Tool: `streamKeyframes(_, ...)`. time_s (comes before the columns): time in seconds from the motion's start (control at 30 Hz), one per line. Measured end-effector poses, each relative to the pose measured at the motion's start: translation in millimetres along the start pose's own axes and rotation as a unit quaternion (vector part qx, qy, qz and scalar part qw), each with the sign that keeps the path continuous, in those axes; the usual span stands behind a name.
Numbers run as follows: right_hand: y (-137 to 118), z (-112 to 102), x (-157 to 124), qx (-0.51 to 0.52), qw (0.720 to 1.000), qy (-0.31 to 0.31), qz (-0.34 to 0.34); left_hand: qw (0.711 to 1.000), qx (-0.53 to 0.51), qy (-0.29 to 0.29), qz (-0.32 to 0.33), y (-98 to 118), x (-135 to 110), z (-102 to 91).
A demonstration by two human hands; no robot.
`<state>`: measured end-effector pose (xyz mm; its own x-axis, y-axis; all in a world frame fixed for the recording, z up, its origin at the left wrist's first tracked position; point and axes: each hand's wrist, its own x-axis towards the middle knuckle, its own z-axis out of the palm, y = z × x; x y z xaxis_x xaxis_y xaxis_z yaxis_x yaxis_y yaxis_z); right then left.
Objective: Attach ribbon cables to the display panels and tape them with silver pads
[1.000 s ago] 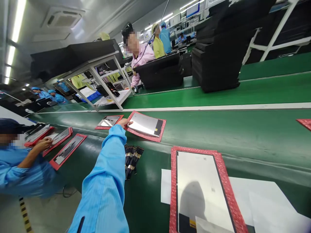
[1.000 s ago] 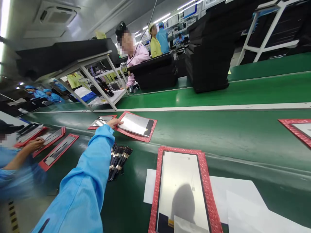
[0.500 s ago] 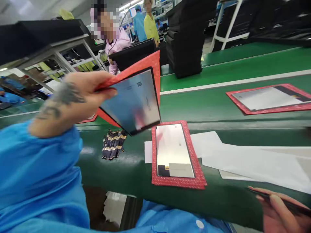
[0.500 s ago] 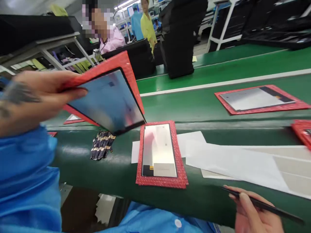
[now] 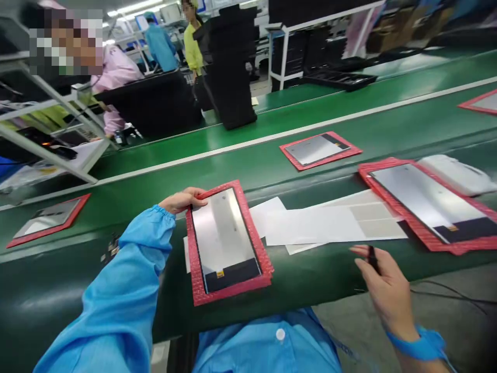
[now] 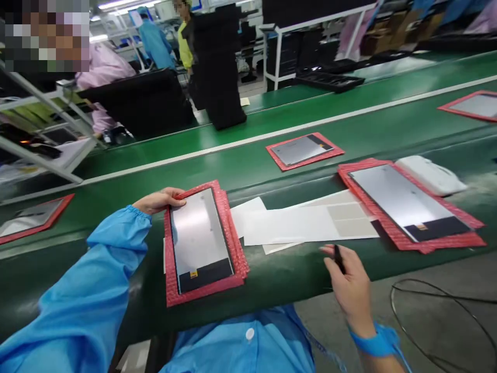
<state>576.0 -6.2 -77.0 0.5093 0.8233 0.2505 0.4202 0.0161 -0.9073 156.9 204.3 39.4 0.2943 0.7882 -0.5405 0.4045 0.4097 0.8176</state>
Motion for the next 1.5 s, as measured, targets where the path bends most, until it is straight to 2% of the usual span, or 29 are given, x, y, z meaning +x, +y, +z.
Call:
streamKeyframes(0.1,5,2,18,-0.158,0.979,-0.085,-0.096,1.0,0.022,-0.014,-0.011,-14,29,-8.3)
streamKeyframes(0.23,12,15,37,-0.275,0.928,-0.206,-0.141,0.996,0.091,0.007,-0.004,-16,46,-14.8)
streamKeyframes(0.43,41,12,60,-0.27,0.891,-0.289,-0.222,0.982,0.164,0.089,0.006,-22,54,-13.2)
streamKeyframes(0.57,40,3,67,-0.26,0.877,-0.325,-0.24,0.971,0.2,0.126,0.029,-26,53,-8.1)
streamKeyframes(0.67,29,-3,68,-0.238,0.884,-0.302,-0.265,0.959,0.218,0.169,0.06,-27,49,0.3)
streamKeyframes(0.73,20,-4,68,-0.249,0.891,-0.256,-0.279,0.949,0.223,0.207,0.088,-27,44,13.3)
streamKeyframes(0.8,11,-1,68,-0.263,0.895,-0.191,-0.305,0.942,0.22,0.226,0.115,-27,36,34.0)
streamKeyframes(0.87,3,9,65,-0.266,0.892,-0.113,-0.349,0.96,0.178,0.18,0.122,-24,28,60.3)
streamKeyframes(0.93,-4,28,60,-0.256,0.889,-0.058,-0.375,0.988,0.088,0.083,0.101,-18,23,87.2)
streamKeyframes(0.97,-6,40,56,-0.25,0.891,-0.049,-0.375,0.995,0.032,0.033,0.083,-14,24,99.3)
streamKeyframes(1.0,-9,53,51,-0.242,0.897,-0.058,-0.365,0.998,-0.021,-0.007,0.064,-10,26,110.1)
streamKeyframes(1.07,-14,80,40,-0.232,0.901,-0.09,-0.355,0.995,-0.092,-0.03,0.039,-1,37,127.0)
streamKeyframes(1.17,-20,105,25,-0.212,0.9,-0.143,-0.352,0.993,-0.107,0.023,0.036,12,61,142.1)
streamKeyframes(1.23,-24,103,20,-0.188,0.905,-0.173,-0.34,0.994,-0.081,0.065,0.041,17,75,145.9)
streamKeyframes(1.3,-26,81,19,-0.142,0.931,-0.176,-0.286,0.994,-0.05,0.089,0.042,19,83,145.4)
streamKeyframes(1.33,-26,65,21,-0.11,0.952,-0.159,-0.236,0.993,-0.031,0.102,0.042,19,85,144.0)
streamKeyframes(1.4,-25,28,27,-0.048,0.991,-0.075,-0.1,0.991,0.01,0.124,0.048,17,85,140.1)
streamKeyframes(1.43,-24,10,30,-0.033,0.999,-0.017,-0.028,0.99,0.028,0.13,0.052,16,85,138.0)
streamKeyframes(1.5,-21,-22,34,-0.048,0.992,0.081,0.09,0.988,0.058,0.132,0.06,13,84,134.6)
